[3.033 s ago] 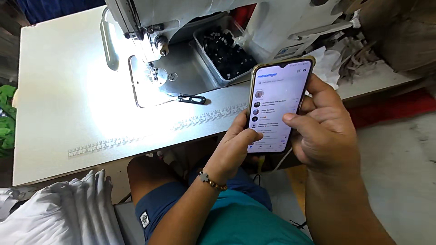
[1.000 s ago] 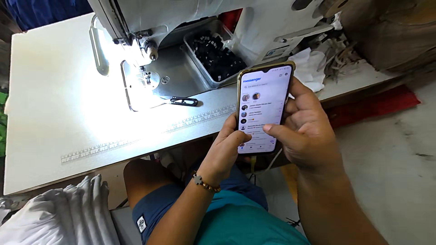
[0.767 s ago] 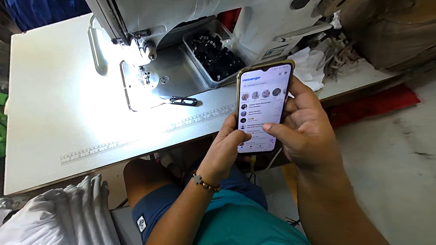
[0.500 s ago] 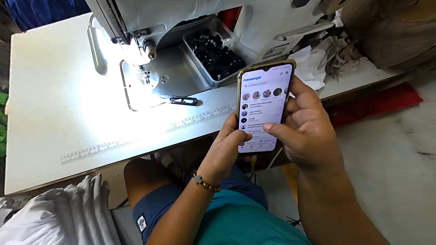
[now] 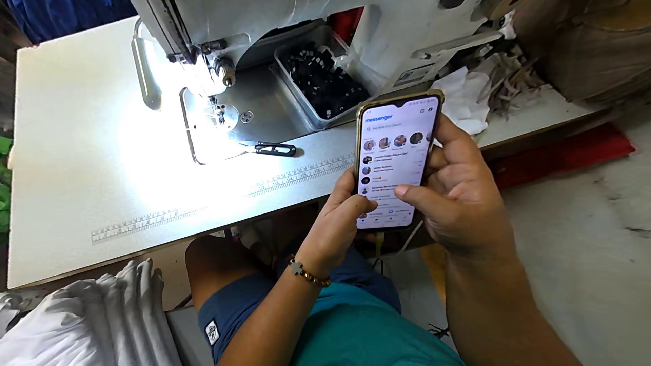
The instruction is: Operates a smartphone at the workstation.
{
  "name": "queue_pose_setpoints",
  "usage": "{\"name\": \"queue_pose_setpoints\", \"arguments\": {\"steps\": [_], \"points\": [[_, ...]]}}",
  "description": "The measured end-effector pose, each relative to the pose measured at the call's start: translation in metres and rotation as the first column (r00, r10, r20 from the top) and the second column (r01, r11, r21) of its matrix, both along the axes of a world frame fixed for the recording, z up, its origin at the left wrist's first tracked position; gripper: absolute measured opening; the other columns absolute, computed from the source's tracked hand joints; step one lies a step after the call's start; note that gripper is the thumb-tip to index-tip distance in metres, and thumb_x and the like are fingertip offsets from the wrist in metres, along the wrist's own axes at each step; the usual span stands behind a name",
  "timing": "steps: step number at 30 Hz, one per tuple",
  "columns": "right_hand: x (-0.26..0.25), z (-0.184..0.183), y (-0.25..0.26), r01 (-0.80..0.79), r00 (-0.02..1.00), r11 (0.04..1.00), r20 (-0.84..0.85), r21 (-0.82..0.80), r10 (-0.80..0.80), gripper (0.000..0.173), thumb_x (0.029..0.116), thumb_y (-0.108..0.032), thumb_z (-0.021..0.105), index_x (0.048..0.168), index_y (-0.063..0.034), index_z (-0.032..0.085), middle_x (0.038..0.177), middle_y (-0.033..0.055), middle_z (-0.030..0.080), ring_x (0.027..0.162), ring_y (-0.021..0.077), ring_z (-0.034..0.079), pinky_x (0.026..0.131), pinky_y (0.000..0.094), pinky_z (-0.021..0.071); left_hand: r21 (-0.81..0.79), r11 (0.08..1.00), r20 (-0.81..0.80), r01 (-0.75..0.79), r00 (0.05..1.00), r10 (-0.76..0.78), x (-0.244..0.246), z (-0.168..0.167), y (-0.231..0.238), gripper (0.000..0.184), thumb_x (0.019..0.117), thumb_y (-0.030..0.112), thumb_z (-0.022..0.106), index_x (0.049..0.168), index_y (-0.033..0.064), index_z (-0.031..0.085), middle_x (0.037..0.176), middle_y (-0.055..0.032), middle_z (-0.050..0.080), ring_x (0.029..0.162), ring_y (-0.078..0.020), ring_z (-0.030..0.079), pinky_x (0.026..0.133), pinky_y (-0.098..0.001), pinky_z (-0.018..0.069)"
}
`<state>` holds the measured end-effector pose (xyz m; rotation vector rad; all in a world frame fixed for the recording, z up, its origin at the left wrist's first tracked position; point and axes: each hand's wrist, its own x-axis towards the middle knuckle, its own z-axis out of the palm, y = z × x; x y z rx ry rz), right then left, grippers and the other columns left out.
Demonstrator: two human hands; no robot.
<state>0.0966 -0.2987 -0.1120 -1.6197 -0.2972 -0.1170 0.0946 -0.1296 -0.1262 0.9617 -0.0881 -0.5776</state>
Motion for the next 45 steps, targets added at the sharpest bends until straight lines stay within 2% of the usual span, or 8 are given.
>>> {"name": "queue_pose_setpoints", "arguments": {"steps": [7, 15, 20, 25, 30, 33, 37, 45], "points": [[-0.001, 0.000, 0.000, 0.009, 1.000, 1.000, -0.005, -0.009, -0.009, 0.083, 0.0820, 0.007, 0.054, 0.157, -0.0016, 0.018, 0.131, 0.0026, 0.061, 0.113, 0.0095, 0.066, 0.094, 0.0246, 0.0587, 0.003, 1.000, -0.005, 0.005, 1.000, -0.005, -0.001, 0.000, 0.000, 0.052, 0.0952, 0.007, 0.036, 0.147, 0.0131, 0.039, 0.122, -0.0091, 0.060, 0.094, -0.0135, 0.067, 0.064, -0.0266, 0.0563], [-0.002, -0.002, 0.007, 0.119, 0.991, 0.993, 0.060, 0.005, -0.119, 0.059, 0.0974, 0.002, 0.051, 0.152, 0.0007, 0.028, 0.122, -0.0017, 0.065, 0.108, 0.0064, 0.068, 0.093, 0.0233, 0.0590, 0.012, 1.000, 0.031, 0.024, 0.999, -0.024, -0.003, 0.001, 0.000, 0.053, 0.0943, 0.008, 0.036, 0.147, 0.0131, 0.038, 0.122, -0.0084, 0.060, 0.094, -0.0129, 0.066, 0.065, -0.0268, 0.0565], [-0.004, -0.004, 0.009, 0.199, 0.978, 0.980, 0.072, -0.014, -0.197, 0.054, 0.1004, 0.001, 0.051, 0.150, 0.0007, 0.032, 0.118, -0.0033, 0.067, 0.102, 0.0050, 0.069, 0.089, 0.0215, 0.0601, 0.090, 0.996, 0.012, 0.024, 1.000, -0.025, -0.013, 0.013, 0.007, 0.050, 0.0961, 0.012, 0.036, 0.145, 0.0215, 0.044, 0.115, -0.0042, 0.065, 0.078, -0.0096, 0.067, 0.056, -0.0234, 0.0535], [-0.003, -0.003, 0.008, 0.148, 0.986, 0.989, 0.071, 0.007, -0.148, 0.054, 0.1010, 0.000, 0.048, 0.151, 0.0008, 0.029, 0.121, -0.0015, 0.066, 0.106, 0.0069, 0.069, 0.092, 0.0240, 0.0597, 0.004, 1.000, 0.017, 0.021, 1.000, -0.021, -0.003, 0.000, -0.001, 0.053, 0.0943, 0.008, 0.036, 0.147, 0.0118, 0.038, 0.123, -0.0100, 0.060, 0.095, -0.0149, 0.067, 0.063, -0.0279, 0.0567], [-0.003, -0.002, 0.008, 0.135, 0.990, 0.991, 0.042, 0.026, -0.136, 0.051, 0.1018, 0.001, 0.041, 0.152, 0.0005, 0.029, 0.121, -0.0006, 0.065, 0.106, 0.0073, 0.069, 0.092, 0.0251, 0.0594, 0.019, 1.000, 0.007, 0.018, 1.000, -0.018, -0.004, 0.002, 0.000, 0.053, 0.0943, 0.008, 0.036, 0.148, 0.0119, 0.037, 0.123, -0.0103, 0.060, 0.094, -0.0150, 0.067, 0.064, -0.0284, 0.0567], [-0.003, -0.002, 0.009, 0.125, 0.992, 0.992, 0.028, 0.035, -0.126, 0.052, 0.1020, 0.000, 0.038, 0.153, -0.0001, 0.028, 0.124, -0.0001, 0.064, 0.109, 0.0075, 0.068, 0.094, 0.0255, 0.0586, 0.050, 0.999, 0.003, 0.004, 1.000, -0.004, -0.007, 0.005, 0.002, 0.051, 0.0961, 0.010, 0.036, 0.147, 0.0148, 0.041, 0.118, -0.0084, 0.063, 0.085, -0.0121, 0.067, 0.059, -0.0249, 0.0552], [-0.002, -0.001, 0.010, 0.117, 0.993, 0.993, 0.031, 0.029, -0.118, 0.053, 0.1016, 0.000, 0.037, 0.153, 0.0007, 0.026, 0.126, 0.0006, 0.063, 0.111, 0.0076, 0.067, 0.095, 0.0257, 0.0581, 0.018, 1.000, 0.002, 0.010, 1.000, -0.010, -0.002, 0.001, 0.000, 0.052, 0.0950, 0.008, 0.036, 0.147, 0.0120, 0.038, 0.122, -0.0108, 0.061, 0.093, -0.0153, 0.067, 0.063, -0.0276, 0.0565], [0.000, 0.000, 0.009, 0.102, 0.994, 0.995, 0.029, 0.008, -0.102, 0.054, 0.1012, 0.000, 0.035, 0.155, 0.0006, 0.024, 0.126, 0.0005, 0.063, 0.109, 0.0068, 0.067, 0.095, 0.0254, 0.0582, -0.003, 1.000, 0.014, -0.001, 1.000, 0.001, -0.001, 0.000, 0.001, 0.052, 0.0969, 0.011, 0.031, 0.148, 0.0125, 0.036, 0.125, -0.0102, 0.059, 0.099, -0.0157, 0.066, 0.071, -0.0308, 0.0575]]}}
